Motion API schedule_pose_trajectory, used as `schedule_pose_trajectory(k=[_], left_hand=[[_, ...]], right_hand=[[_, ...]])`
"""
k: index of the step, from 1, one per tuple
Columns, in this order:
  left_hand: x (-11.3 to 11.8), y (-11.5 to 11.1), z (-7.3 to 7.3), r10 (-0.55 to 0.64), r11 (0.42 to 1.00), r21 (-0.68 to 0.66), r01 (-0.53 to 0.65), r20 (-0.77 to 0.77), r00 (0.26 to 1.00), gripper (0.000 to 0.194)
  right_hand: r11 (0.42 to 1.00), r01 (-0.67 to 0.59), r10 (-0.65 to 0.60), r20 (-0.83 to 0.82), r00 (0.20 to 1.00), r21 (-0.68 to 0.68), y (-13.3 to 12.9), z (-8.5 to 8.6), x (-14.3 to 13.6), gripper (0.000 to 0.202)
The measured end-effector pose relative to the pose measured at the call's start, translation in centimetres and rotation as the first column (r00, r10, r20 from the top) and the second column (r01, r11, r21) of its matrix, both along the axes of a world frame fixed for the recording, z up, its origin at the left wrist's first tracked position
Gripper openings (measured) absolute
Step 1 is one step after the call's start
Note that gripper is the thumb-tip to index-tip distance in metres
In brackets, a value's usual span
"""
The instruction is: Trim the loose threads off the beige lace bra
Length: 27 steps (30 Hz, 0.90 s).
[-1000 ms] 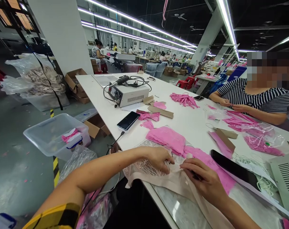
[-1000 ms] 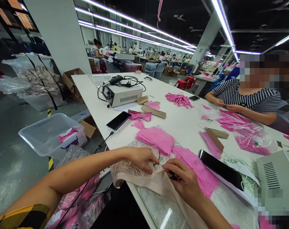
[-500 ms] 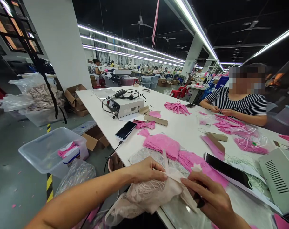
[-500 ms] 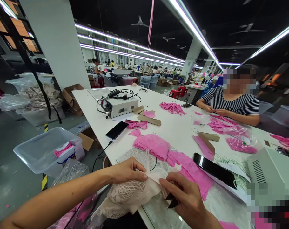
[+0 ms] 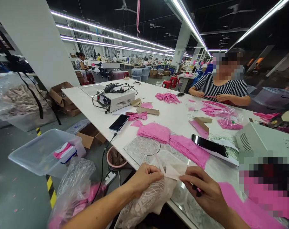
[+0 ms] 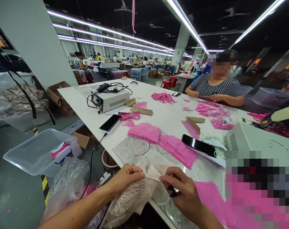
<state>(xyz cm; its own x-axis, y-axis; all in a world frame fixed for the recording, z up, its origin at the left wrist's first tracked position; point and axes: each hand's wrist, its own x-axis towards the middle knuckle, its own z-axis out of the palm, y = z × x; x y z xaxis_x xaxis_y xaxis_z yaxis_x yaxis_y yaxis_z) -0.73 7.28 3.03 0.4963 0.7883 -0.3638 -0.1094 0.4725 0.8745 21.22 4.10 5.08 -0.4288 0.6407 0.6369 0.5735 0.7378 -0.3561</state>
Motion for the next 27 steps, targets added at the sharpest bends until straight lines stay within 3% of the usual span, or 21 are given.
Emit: schedule_pose_trajectory(k=[6, 10, 16, 18, 22, 25, 27], left_hand=[[0.7, -0.7, -1.3, 0.032, 0.998, 0.054, -0.029, -0.057, 0.998, 0.030], [0.9, -1.1, -1.7, -0.018, 0.987, 0.158, 0.036, -0.112, 0.994, 0.021], [0.9, -2.1, -0.9, -0.188, 0.919, 0.316, 0.235, -0.170, 0.967, 0.017], [0.6, -2.2, -0.5, -0.223, 0.896, 0.351, 0.272, -0.172, 0.959, 0.016], [-0.3, -1.7, 0.3, -0.169, 0.855, 0.462, 0.236, -0.182, 0.969, 0.014], [-1.0, -1.4, 0.7, -0.051, 0.797, 0.579, 0.174, -0.223, 0.973, 0.011], [-1.3, -1.6, 0.7, 0.017, 0.762, 0.632, 0.141, -0.238, 0.971, 0.010]], right_hand=[[0.992, -0.024, 0.029, 0.035, 0.999, -0.127, -2.8, -0.8, -0.6, 0.024], [0.955, -0.092, 0.124, 0.096, 0.988, -0.282, -4.2, -0.3, -0.9, 0.018], [0.897, 0.014, -0.036, -0.041, 0.999, -0.441, -3.6, 1.7, -1.0, 0.025], [0.821, 0.021, -0.030, -0.006, 1.000, -0.571, -2.9, 1.9, -1.4, 0.022], [0.519, -0.015, 0.010, -0.011, 1.000, -0.855, -1.4, 1.9, -2.3, 0.026], [0.323, -0.132, -0.016, -0.145, 0.989, -0.937, -0.7, 1.6, -2.9, 0.029], [0.255, -0.188, -0.053, -0.208, 0.977, -0.948, -0.6, 1.2, -3.4, 0.025]])
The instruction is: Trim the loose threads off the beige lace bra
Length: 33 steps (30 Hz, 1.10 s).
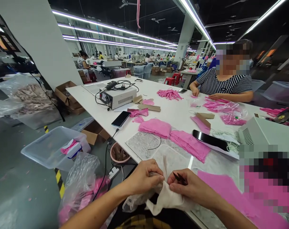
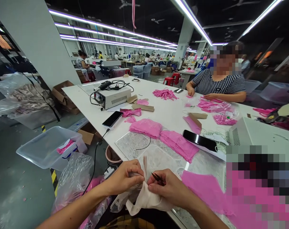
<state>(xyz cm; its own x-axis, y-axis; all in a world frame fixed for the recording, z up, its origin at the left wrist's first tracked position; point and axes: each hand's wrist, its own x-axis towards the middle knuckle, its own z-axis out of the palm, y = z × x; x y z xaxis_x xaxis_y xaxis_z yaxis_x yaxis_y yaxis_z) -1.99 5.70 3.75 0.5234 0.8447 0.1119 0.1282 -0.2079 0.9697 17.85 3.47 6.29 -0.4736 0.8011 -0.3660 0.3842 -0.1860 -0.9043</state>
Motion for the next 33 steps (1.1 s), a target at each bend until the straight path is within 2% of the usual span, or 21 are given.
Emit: schedule_pose_trajectory(k=[4, 7, 10, 12, 14, 17, 18, 19, 22, 24, 26, 28, 30, 33], left_hand=[[-0.4, -1.0, -0.6, 0.050, 0.997, 0.062, -0.051, 0.021, 0.999, 0.009], [-0.7, -1.7, -1.4, 0.084, 0.995, 0.052, -0.088, 0.065, 0.994, 0.010], [-0.9, -2.2, -2.1, 0.064, 0.998, -0.005, -0.064, 0.089, 0.994, 0.011], [-0.9, -2.5, -2.3, 0.046, 0.999, -0.014, -0.045, 0.079, 0.996, 0.011], [-1.0, -3.0, -2.3, 0.137, 0.988, 0.061, -0.140, 0.049, 0.989, 0.008], [-1.3, -3.9, -1.9, 0.383, 0.883, 0.285, -0.373, 0.020, 0.923, 0.009], [-1.4, -4.3, -1.8, 0.409, 0.863, 0.323, -0.389, 0.004, 0.912, 0.011], [-1.4, -4.6, -1.7, 0.396, 0.873, 0.321, -0.367, -0.027, 0.918, 0.013], [-1.4, -5.5, -2.0, 0.295, 0.953, 0.127, -0.277, -0.155, 0.943, 0.018], [-1.1, -5.7, -2.5, 0.271, 0.959, -0.028, -0.282, -0.201, 0.941, 0.019], [-1.0, -5.7, -3.0, 0.246, 0.951, -0.152, -0.268, -0.152, 0.957, 0.020], [-0.9, -5.6, -3.3, 0.211, 0.943, -0.254, -0.215, -0.044, 0.976, 0.023], [-1.0, -5.4, -3.2, 0.184, 0.923, -0.351, -0.159, 0.039, 0.982, 0.025], [-1.3, -5.1, -2.9, 0.166, 0.867, -0.489, -0.093, 0.109, 0.980, 0.029]], right_hand=[[0.998, 0.063, -0.063, -0.019, 0.998, 0.003, -0.8, -1.2, -1.5, 0.024], [0.982, 0.167, -0.164, -0.038, 0.986, 0.094, -1.9, -2.0, -2.8, 0.029], [0.925, 0.275, -0.268, -0.064, 0.961, 0.260, -2.6, -2.7, -3.6, 0.034], [0.889, 0.341, -0.335, -0.075, 0.939, 0.306, -2.8, -3.2, -3.8, 0.039], [0.866, 0.416, -0.408, -0.091, 0.909, 0.278, -2.8, -3.6, -3.8, 0.042], [0.843, 0.494, -0.481, -0.115, 0.869, 0.211, -3.1, -3.7, -3.9, 0.042], [0.838, 0.502, -0.486, -0.126, 0.865, 0.212, -3.2, -3.7, -4.0, 0.042], [0.832, 0.507, -0.488, -0.136, 0.862, 0.226, -3.3, -3.6, -4.2, 0.041], [0.832, 0.472, -0.448, -0.148, 0.882, 0.291, -3.7, -3.6, -4.8, 0.038], [0.840, 0.414, -0.395, -0.128, 0.910, 0.352, -3.8, -3.8, -5.0, 0.036], [0.822, 0.374, -0.366, -0.106, 0.925, 0.430, -3.8, -3.9, -5.0, 0.035], [0.789, 0.389, -0.390, -0.101, 0.915, 0.476, -3.7, -4.0, -4.9, 0.035], [0.789, 0.423, -0.418, -0.115, 0.901, 0.445, -3.6, -4.0, -4.8, 0.037], [0.830, 0.494, -0.461, -0.180, 0.869, 0.259, -3.6, -4.1, -4.9, 0.040]])
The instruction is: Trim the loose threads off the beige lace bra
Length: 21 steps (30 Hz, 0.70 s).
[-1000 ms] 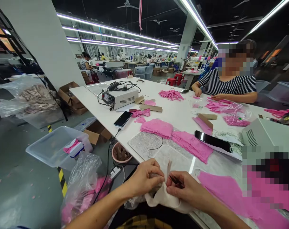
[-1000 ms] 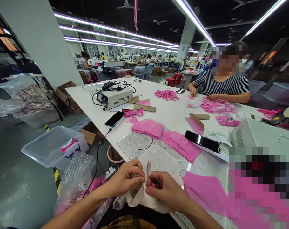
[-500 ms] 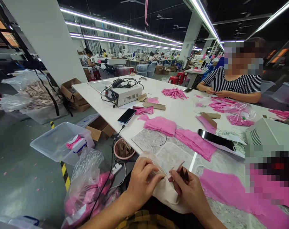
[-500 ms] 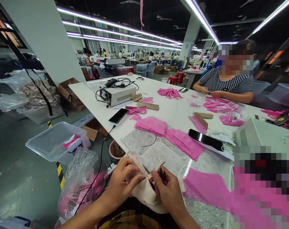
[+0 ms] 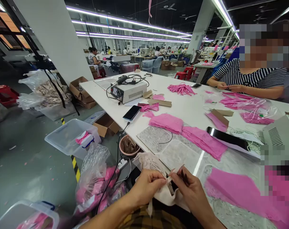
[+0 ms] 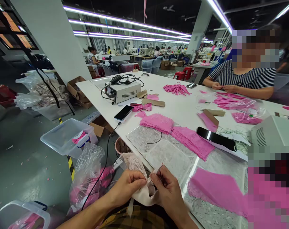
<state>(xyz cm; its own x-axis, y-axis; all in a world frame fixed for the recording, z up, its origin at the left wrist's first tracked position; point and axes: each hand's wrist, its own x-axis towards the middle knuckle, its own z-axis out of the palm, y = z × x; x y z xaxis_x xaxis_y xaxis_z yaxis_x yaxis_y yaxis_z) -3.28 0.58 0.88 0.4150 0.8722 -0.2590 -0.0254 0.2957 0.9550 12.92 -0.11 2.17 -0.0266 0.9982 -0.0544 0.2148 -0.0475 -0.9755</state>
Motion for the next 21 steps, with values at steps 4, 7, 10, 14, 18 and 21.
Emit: schedule_pose_trajectory(k=[4, 7, 10, 14, 18, 21], left_hand=[[-0.1, 0.1, 0.0, 0.021, 0.989, -0.150, 0.002, 0.154, 0.988, 0.038], [0.0, 0.2, -0.4, 0.056, 0.971, -0.238, 0.005, 0.247, 0.967, 0.044], [-0.1, 0.4, -0.7, 0.042, 0.968, -0.250, 0.024, 0.254, 0.966, 0.047], [-0.2, 0.6, -0.5, -0.056, 0.964, -0.242, 0.105, 0.201, 0.978, 0.053], [0.1, 0.6, -0.4, -0.053, 0.970, -0.230, 0.081, 0.125, 0.991, 0.054], [0.4, 0.4, -0.7, 0.044, 0.981, -0.193, -0.022, 0.113, 0.993, 0.050]], right_hand=[[0.965, 0.034, -0.104, -0.261, 0.960, -0.259, 0.0, -0.4, -0.6, 0.049], [0.925, 0.008, -0.149, -0.343, 0.928, -0.381, 0.0, -0.8, -1.0, 0.052], [0.936, 0.014, -0.138, -0.332, 0.933, -0.352, 0.1, -1.1, -0.9, 0.051], [0.987, -0.055, 0.026, -0.192, 0.981, -0.149, 0.1, -1.0, -0.4, 0.044], [0.990, -0.108, 0.093, -0.153, 0.984, -0.094, 0.2, -0.6, -0.1, 0.044], [0.975, -0.096, 0.051, -0.222, 0.974, -0.200, 0.3, -0.6, -0.1, 0.046]])
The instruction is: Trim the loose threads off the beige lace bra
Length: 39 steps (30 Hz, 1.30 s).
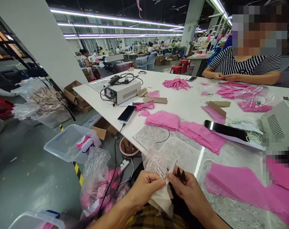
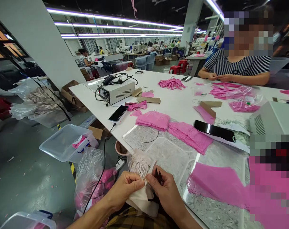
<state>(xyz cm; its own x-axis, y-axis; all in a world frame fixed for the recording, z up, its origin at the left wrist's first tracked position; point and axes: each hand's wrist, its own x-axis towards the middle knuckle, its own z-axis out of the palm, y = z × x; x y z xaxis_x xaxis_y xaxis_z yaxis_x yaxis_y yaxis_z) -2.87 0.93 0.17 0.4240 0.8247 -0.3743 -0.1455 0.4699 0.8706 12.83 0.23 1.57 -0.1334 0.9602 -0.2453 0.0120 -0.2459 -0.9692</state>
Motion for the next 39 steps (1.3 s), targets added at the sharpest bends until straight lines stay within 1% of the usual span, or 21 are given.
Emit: schedule_pose_trajectory(k=[3, 5, 8, 10, 13, 15, 16, 19, 21, 24, 26, 28, 30, 31, 32, 33, 34, 35, 36, 37, 39], left_hand=[[0.2, -0.2, -0.6, 0.073, 0.997, -0.011, -0.072, 0.059, 0.996, 0.047], [0.4, -0.2, -1.0, 0.090, 0.996, -0.016, -0.089, 0.087, 0.992, 0.046], [0.6, -0.2, -1.5, 0.075, 0.997, 0.013, -0.076, 0.086, 0.994, 0.045], [0.8, -0.1, -1.6, 0.063, 0.996, 0.062, -0.067, 0.059, 0.996, 0.044], [1.1, -0.1, -1.7, 0.081, 0.984, 0.160, -0.082, 0.014, 0.997, 0.043], [1.1, 0.0, -1.7, 0.088, 0.980, 0.180, -0.089, 0.015, 0.996, 0.043], [1.0, 0.0, -1.6, 0.080, 0.983, 0.165, -0.083, 0.024, 0.996, 0.044], [0.8, 0.3, -1.4, 0.006, 0.998, 0.062, -0.010, 0.070, 0.998, 0.052], [0.7, 0.5, -1.1, -0.040, 0.999, 0.005, 0.040, 0.075, 0.996, 0.058], [0.9, 0.6, -0.8, -0.055, 0.997, -0.056, 0.058, 0.052, 0.997, 0.059], [1.2, 0.5, -0.9, -0.007, 0.999, -0.049, 0.010, 0.050, 0.999, 0.054], [1.3, 0.3, -1.0, 0.059, 0.998, -0.006, -0.058, 0.041, 0.997, 0.049], [1.1, 0.2, -0.8, 0.128, 0.984, 0.132, -0.120, -0.050, 0.991, 0.046], [0.9, 0.2, -0.6, 0.160, 0.958, 0.257, -0.128, -0.109, 0.981, 0.043], [0.6, 0.4, -0.2, 0.188, 0.906, 0.409, -0.106, -0.165, 0.968, 0.039], [0.2, 0.6, 0.2, 0.200, 0.827, 0.559, -0.049, -0.212, 0.957, 0.034], [-0.1, 0.9, 0.6, 0.187, 0.730, 0.682, 0.040, -0.256, 0.948, 0.034], [-0.4, 1.2, 1.0, 0.146, 0.638, 0.756, 0.146, -0.305, 0.941, 0.041], [-0.6, 1.4, 1.3, 0.100, 0.568, 0.787, 0.243, -0.359, 0.928, 0.047], [-0.8, 1.6, 1.5, 0.070, 0.517, 0.796, 0.315, -0.405, 0.911, 0.043], [-0.8, 1.8, 1.5, 0.110, 0.432, 0.828, 0.356, -0.440, 0.891, 0.010]], right_hand=[[0.983, 0.058, -0.079, -0.116, 0.990, -0.174, 0.2, -0.3, -0.1, 0.051], [0.961, 0.078, -0.126, -0.166, 0.978, -0.266, 0.3, -0.7, -0.1, 0.055], [0.946, 0.060, -0.116, -0.156, 0.981, -0.320, 0.5, -1.1, 0.0, 0.057], [0.946, 0.062, -0.112, -0.141, 0.984, -0.319, 0.6, -1.2, 0.0, 0.056], [0.944, 0.139, -0.199, -0.180, 0.963, -0.298, 0.7, -1.1, -0.1, 0.056], [0.942, 0.183, -0.245, -0.206, 0.947, -0.280, 0.7, -1.0, -0.2, 0.056], [0.946, 0.180, -0.238, -0.203, 0.950, -0.269, 0.7, -0.9, -0.2, 0.055], [0.977, 0.111, -0.135, -0.126, 0.983, -0.181, 0.6, -0.6, 0.1, 0.051], [0.997, 0.039, -0.042, -0.048, 0.998, -0.061, 0.5, -0.4, 0.4, 0.048], [0.996, -0.043, 0.040, 0.030, 0.999, 0.077, 0.4, -0.5, 0.8, 0.044], [0.999, -0.020, 0.019, 0.022, 1.000, 0.047, 0.3, -0.9, 1.0, 0.044], [0.998, 0.051, -0.052, -0.013, 0.999, -0.040, 0.3, -1.3, 1.2, 0.047], [0.993, 0.086, -0.089, -0.031, 0.996, -0.085, 0.3, -1.5, 1.5, 0.047], [0.995, 0.081, -0.083, -0.025, 0.996, -0.065, 0.3, -1.4, 1.6, 0.046], [0.998, 0.054, -0.054, -0.004, 0.999, -0.019, 0.3, -1.2, 1.7, 0.044], [0.999, 0.012, -0.013, 0.034, 0.999, 0.043, 0.4, -0.8, 1.8, 0.041], [0.993, -0.038, 0.030, 0.080, 0.996, 0.109, 0.4, -0.4, 1.9, 0.039], [0.982, -0.090, 0.070, 0.124, 0.990, 0.165, 0.5, 0.0, 1.9, 0.037], [0.971, -0.130, 0.099, 0.157, 0.983, 0.201, 0.5, 0.3, 2.0, 0.036], [0.966, -0.147, 0.111, 0.173, 0.979, 0.213, 0.6, 0.6, 2.0, 0.036], [0.980, -0.099, 0.076, 0.134, 0.988, 0.175, 0.6, 0.7, 2.0, 0.037]])
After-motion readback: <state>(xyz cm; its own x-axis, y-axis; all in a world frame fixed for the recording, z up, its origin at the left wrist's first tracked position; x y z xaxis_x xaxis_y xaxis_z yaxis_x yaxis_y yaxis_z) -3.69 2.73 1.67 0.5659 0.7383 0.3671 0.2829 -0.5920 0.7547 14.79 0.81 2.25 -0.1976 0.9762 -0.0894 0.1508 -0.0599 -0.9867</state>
